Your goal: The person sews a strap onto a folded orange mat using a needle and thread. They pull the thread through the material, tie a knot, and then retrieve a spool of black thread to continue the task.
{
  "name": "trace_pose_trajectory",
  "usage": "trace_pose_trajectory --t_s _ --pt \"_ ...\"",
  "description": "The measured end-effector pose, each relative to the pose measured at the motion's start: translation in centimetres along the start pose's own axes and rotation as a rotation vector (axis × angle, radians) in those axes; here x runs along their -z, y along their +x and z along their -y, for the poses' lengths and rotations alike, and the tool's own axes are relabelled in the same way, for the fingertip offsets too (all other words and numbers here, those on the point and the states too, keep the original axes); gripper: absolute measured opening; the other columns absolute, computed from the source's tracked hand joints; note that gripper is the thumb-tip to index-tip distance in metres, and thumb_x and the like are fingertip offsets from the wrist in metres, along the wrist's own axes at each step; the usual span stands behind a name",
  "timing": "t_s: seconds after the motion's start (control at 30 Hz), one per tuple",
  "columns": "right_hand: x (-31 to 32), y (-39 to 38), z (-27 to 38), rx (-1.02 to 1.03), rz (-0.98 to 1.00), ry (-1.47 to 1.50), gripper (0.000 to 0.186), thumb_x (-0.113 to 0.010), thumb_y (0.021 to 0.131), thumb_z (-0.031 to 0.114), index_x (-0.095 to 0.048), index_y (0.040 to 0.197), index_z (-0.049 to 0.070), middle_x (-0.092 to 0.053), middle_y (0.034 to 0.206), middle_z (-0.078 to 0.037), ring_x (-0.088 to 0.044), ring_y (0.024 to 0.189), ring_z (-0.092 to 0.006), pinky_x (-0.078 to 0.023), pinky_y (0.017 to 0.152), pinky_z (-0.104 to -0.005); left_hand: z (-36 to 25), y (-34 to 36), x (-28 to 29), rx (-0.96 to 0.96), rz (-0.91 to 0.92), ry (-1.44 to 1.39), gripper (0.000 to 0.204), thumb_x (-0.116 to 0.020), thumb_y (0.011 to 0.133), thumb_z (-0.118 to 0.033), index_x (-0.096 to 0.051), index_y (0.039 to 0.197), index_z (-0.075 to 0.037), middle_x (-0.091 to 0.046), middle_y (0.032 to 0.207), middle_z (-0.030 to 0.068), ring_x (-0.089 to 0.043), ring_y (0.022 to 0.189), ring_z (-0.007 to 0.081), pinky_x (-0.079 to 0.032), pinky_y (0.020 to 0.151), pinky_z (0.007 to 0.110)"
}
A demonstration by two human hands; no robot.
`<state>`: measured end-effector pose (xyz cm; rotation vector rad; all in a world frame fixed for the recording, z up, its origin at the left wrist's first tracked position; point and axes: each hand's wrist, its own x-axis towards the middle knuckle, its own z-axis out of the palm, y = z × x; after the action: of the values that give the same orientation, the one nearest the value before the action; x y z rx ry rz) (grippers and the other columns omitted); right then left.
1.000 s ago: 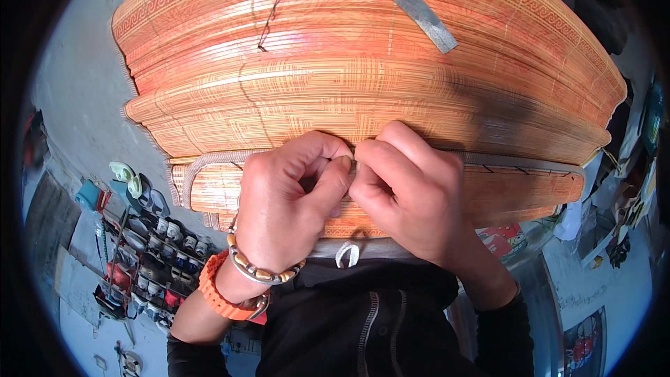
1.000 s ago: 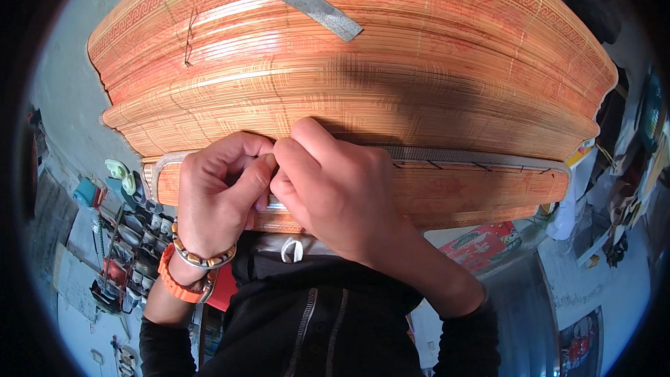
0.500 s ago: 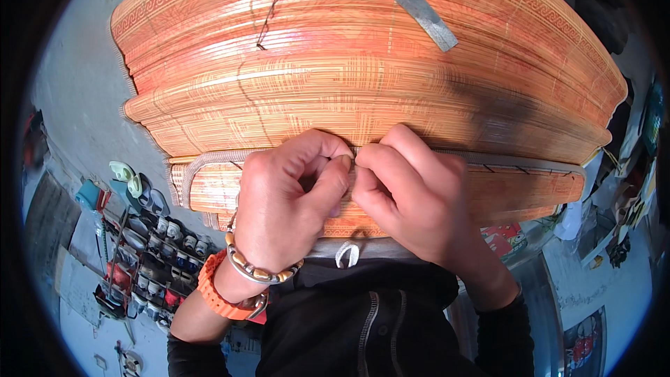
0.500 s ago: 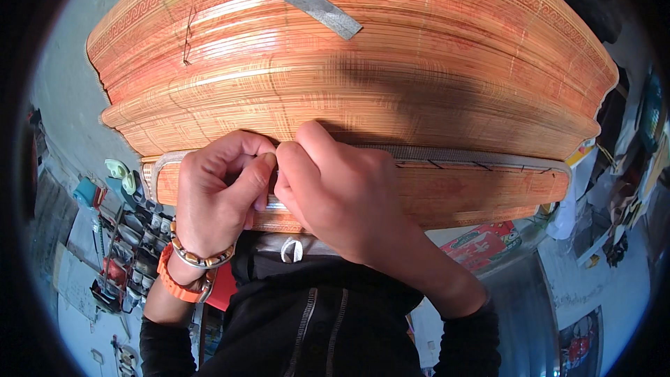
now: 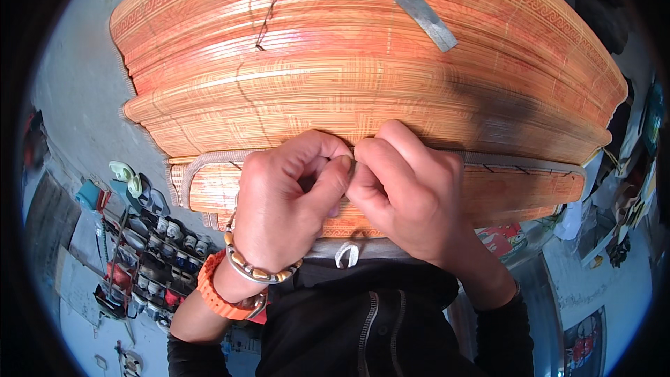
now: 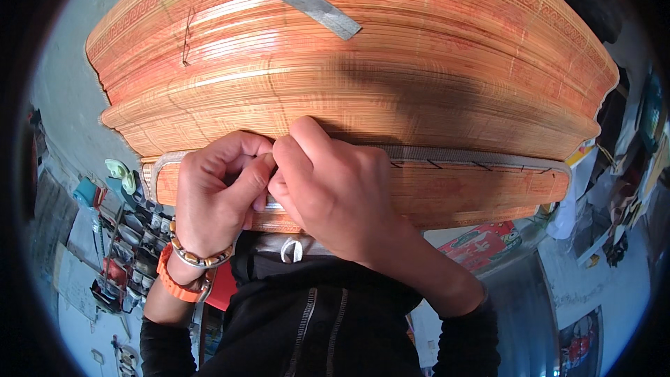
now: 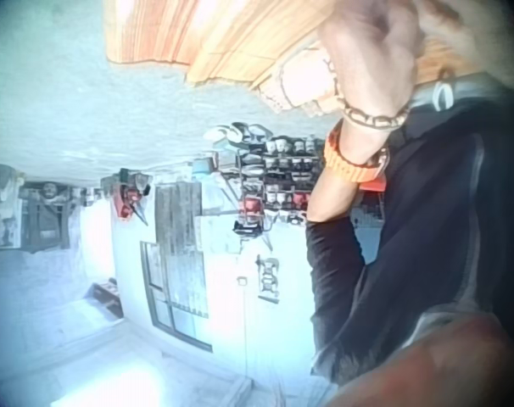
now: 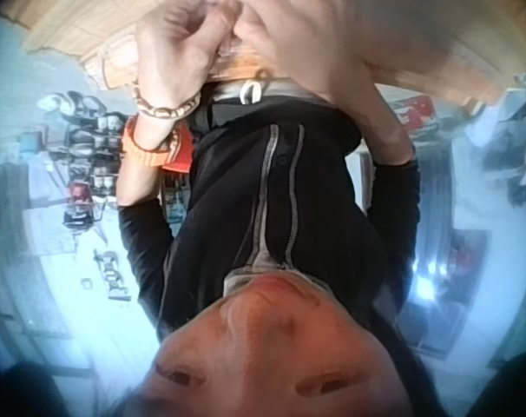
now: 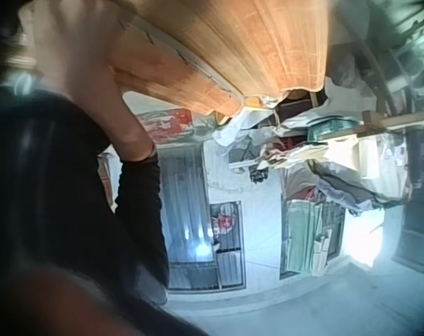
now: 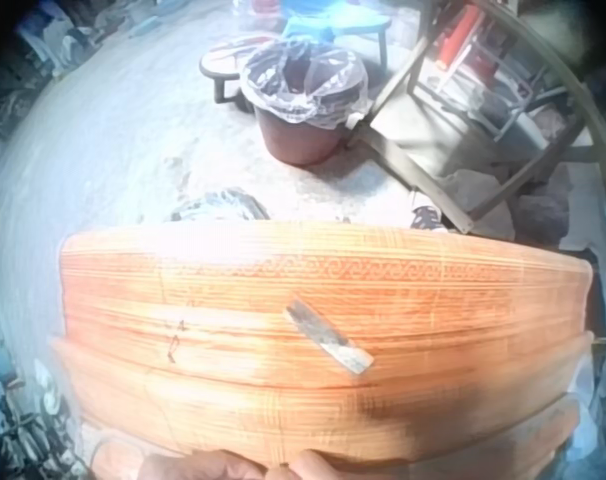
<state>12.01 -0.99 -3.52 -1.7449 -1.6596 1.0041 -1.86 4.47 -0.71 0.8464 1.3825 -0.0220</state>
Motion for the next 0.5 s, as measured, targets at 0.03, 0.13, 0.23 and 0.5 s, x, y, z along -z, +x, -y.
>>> trace_pose_trajectory --t_s 0.03,0.13,0.23,0.5 --pt "-0.03 -0.03 0.0 -0.004 -0.007 0.007 0.018 -0.062 0.063 -0.009 -0.054 0.073 0.003 -0.043 0.063 -0.007 -0.049 0.047 -0.0235 -0.039 0.042 -0.0344 0.0 0.0 0.02 0.001 0.002 -0.001 0.008 -0.056 0.086 -0.002 -0.059 0.08 0.003 -0.052 0.053 0.0005 -0.047 0.048 0.0036 -0.036 0.044 0.02" --pt "-0.26 -0.15 -0.15 -0.008 -0.037 0.038 0.018 -0.062 0.063 -0.01 -0.055 0.074 0.003 -0.044 0.063 -0.008 -0.049 0.047 -0.0229 -0.039 0.043 -0.0339 -0.04 -0.08 0.0 -0.005 -0.006 -0.001 0.008 -0.056 0.086 -0.002 -0.058 0.08 0.002 -0.052 0.053 0.0003 -0.047 0.047 0.0036 -0.036 0.043 0.02" --pt "-0.29 -0.24 -0.2 0.0 -0.043 0.042 0.019 -0.062 0.063 -0.01 -0.056 0.075 0.003 -0.045 0.064 -0.007 -0.05 0.047 -0.0224 -0.039 0.043 -0.0335 0.03 -0.13 0.04 -0.013 -0.005 0.008 0.008 -0.056 0.086 -0.002 -0.058 0.079 0.002 -0.052 0.052 0.0002 -0.047 0.047 0.0036 -0.036 0.043 0.02" --pt "-0.19 -0.44 -0.55 0.009 -0.031 0.049 0.019 -0.063 0.063 -0.011 -0.056 0.075 0.002 -0.045 0.064 -0.007 -0.049 0.047 -0.0219 -0.039 0.043 -0.033 0.04 -0.16 0.06 0.039 0.019 -0.071 0.008 -0.057 0.086 -0.003 -0.06 0.081 0.003 -0.054 0.054 -0.0003 -0.047 0.045 0.0024 -0.034 0.04 0.019"
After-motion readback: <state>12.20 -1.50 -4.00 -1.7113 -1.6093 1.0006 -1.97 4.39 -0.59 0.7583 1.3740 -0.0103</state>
